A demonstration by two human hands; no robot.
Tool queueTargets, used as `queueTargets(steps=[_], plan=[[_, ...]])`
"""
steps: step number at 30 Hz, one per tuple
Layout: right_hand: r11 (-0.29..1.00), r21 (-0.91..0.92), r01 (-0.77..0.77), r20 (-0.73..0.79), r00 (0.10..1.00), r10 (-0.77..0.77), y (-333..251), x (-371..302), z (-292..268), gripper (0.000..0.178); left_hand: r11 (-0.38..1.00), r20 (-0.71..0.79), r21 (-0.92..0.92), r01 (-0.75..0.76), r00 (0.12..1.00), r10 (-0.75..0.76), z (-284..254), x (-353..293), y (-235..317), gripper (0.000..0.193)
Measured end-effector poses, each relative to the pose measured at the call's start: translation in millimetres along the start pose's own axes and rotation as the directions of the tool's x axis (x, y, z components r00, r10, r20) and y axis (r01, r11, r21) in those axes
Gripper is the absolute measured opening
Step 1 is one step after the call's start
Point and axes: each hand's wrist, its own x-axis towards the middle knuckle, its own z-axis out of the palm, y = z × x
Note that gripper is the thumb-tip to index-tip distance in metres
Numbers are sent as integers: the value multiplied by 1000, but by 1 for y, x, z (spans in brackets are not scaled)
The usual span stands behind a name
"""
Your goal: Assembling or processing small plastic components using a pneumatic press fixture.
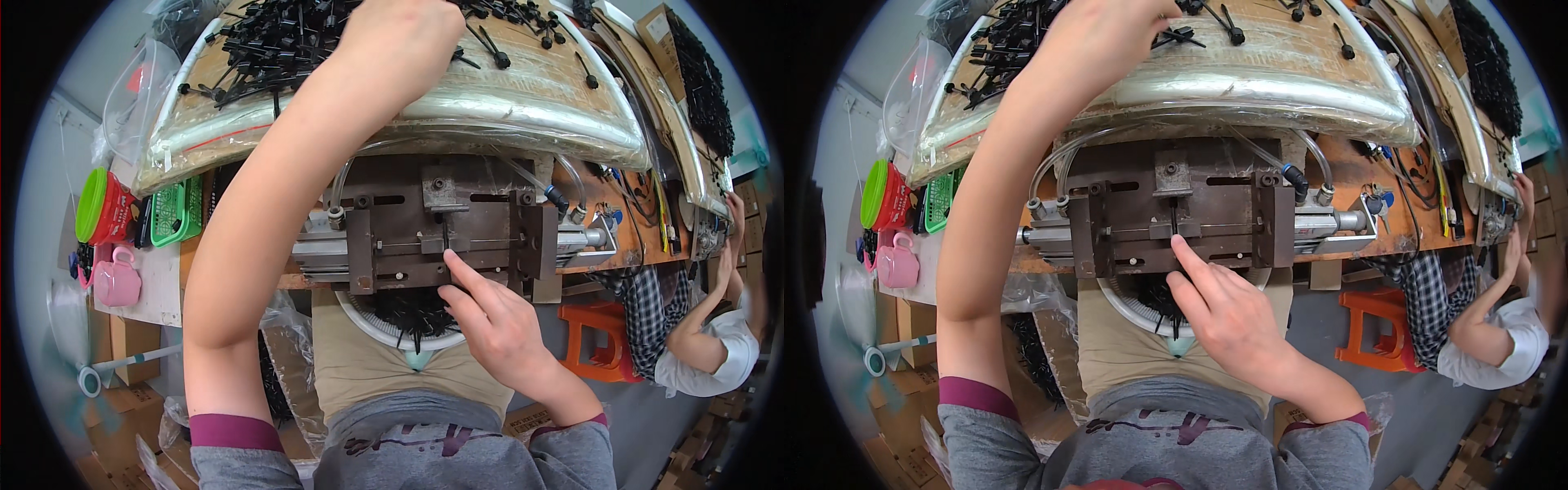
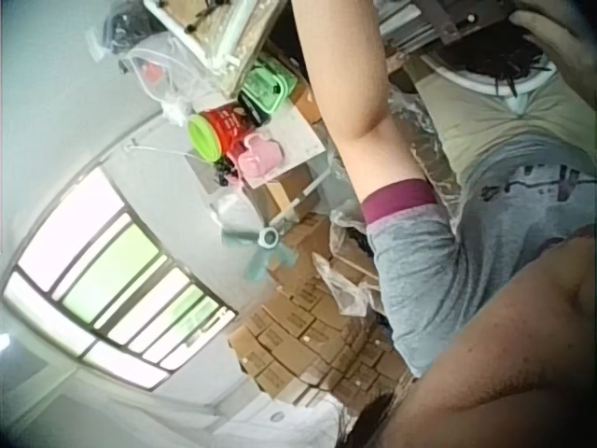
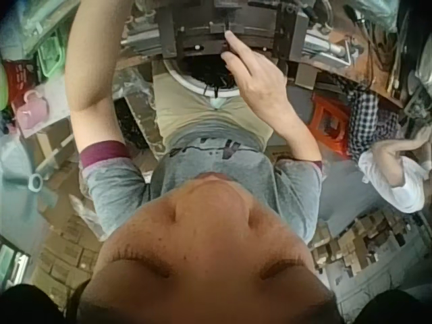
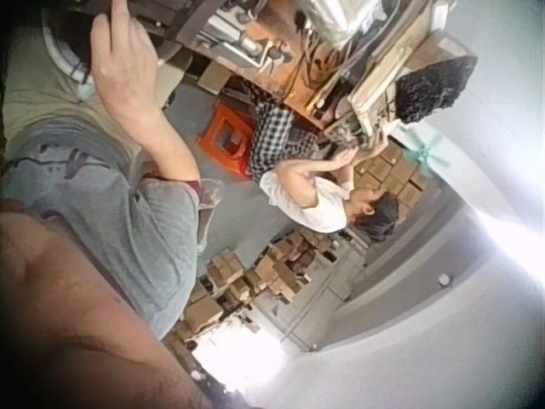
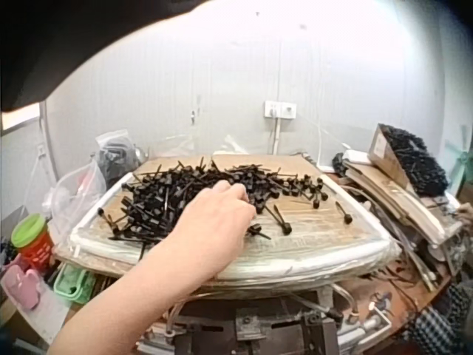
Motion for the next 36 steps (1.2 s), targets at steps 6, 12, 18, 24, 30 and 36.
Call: queueTargets(steps=[6,12,18,24,30,36], plan=[[994,-108,-2,85,996,11,-1,16,-8,24,999,123,-33,37,992,-33,19,12,-10,14],[995,-94,-46,167,984,61,-2,18,-20,29,709,114,-605,364,920,-375,-33,24,-5,20],[960,272,-62,-124,987,99,32,85,-48,29,491,-73,-808,326,772,-632,-103,-18,8,20],[989,-148,4,-383,922,-61,89,205,-38,71,-22,99,-994,108,784,-612,-114,-82,12,36],[919,-171,-355,55,928,368,83,276,-10,103,-449,399,-884,130,710,-581,-124,-116,51,70],[936,-264,-231,97,960,264,113,281,-15,72,-391,496,-861,325,710,-500,-117,-132,80,63]])
